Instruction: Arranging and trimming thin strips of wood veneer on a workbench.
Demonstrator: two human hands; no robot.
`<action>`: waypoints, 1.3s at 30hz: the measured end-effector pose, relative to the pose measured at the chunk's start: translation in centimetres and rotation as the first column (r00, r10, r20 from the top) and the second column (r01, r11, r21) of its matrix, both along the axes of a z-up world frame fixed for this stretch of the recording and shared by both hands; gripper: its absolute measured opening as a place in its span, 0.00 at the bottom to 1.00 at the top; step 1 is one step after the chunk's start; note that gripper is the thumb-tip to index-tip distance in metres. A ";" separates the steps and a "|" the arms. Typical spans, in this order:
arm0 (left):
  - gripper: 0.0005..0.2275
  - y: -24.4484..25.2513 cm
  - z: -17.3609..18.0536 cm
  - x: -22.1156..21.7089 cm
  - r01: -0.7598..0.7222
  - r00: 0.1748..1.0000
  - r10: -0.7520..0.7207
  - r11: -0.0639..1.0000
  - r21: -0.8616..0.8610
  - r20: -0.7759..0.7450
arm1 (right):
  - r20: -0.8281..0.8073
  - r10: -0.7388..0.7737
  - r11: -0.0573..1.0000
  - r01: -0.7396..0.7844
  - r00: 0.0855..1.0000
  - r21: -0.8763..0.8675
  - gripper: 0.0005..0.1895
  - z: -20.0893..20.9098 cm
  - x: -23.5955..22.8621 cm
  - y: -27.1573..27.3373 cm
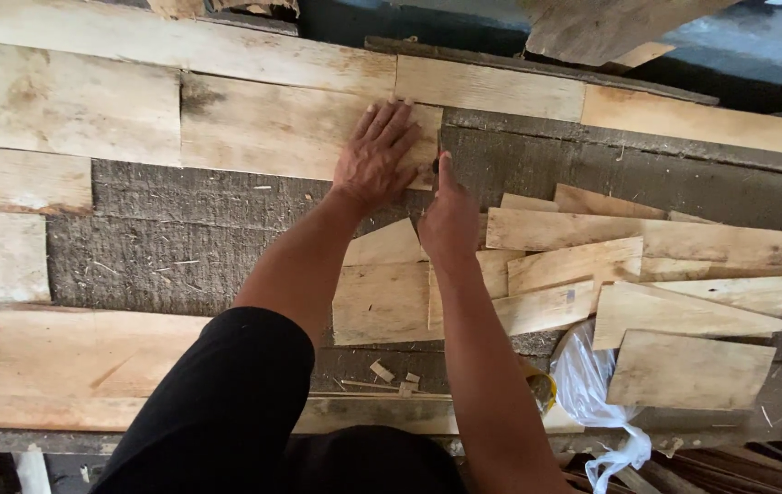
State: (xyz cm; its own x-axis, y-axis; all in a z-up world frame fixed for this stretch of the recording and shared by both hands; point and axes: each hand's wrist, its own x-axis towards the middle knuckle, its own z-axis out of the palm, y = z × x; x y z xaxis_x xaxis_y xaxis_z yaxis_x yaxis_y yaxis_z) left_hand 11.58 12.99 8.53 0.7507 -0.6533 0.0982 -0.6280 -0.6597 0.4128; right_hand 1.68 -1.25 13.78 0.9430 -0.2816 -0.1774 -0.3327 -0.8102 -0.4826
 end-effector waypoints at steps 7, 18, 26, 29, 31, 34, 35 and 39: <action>0.30 -0.1 0.4 0.1 -0.011 1.000 0.010 0.999 -0.033 -0.025 | -0.075 -0.025 1.000 0.024 0.997 -0.013 0.39 -0.3 -1.3 0.0; 0.30 0.0 0.4 -0.1 0.003 1.000 -0.003 1.000 0.007 -0.009 | -0.260 -0.130 0.987 0.151 0.957 0.059 0.39 3.1 -3.1 1.8; 0.37 0.3 1.5 0.1 0.024 1.000 -0.024 0.999 0.025 -0.007 | -0.075 -0.062 0.997 0.065 0.995 0.034 0.36 0.8 -4.2 0.2; 0.42 0.1 1.2 -0.1 0.037 0.999 -0.037 0.999 -0.012 -0.032 | -0.127 -0.052 0.999 0.051 0.991 -0.014 0.36 1.1 -4.5 0.1; 0.42 0.2 0.7 0.2 0.034 0.999 -0.034 0.999 -0.022 -0.021 | -0.179 -0.050 0.998 0.042 0.983 -0.049 0.38 0.7 -4.7 0.3; 0.42 0.3 0.4 0.1 0.040 0.999 -0.040 0.999 -0.016 -0.012 | -0.170 -0.017 0.998 0.007 0.985 -0.062 0.44 0.0 -5.8 0.6; 0.42 0.3 0.4 0.0 0.047 0.999 -0.047 0.999 -0.007 0.007 | -0.205 -0.035 0.998 0.022 0.978 -0.064 0.44 0.2 -6.2 0.7; 0.41 0.4 1.1 -0.3 0.054 0.998 -0.053 0.998 0.034 -0.030 | -0.174 -0.044 0.999 0.039 0.984 -0.034 0.42 0.1 -6.9 0.9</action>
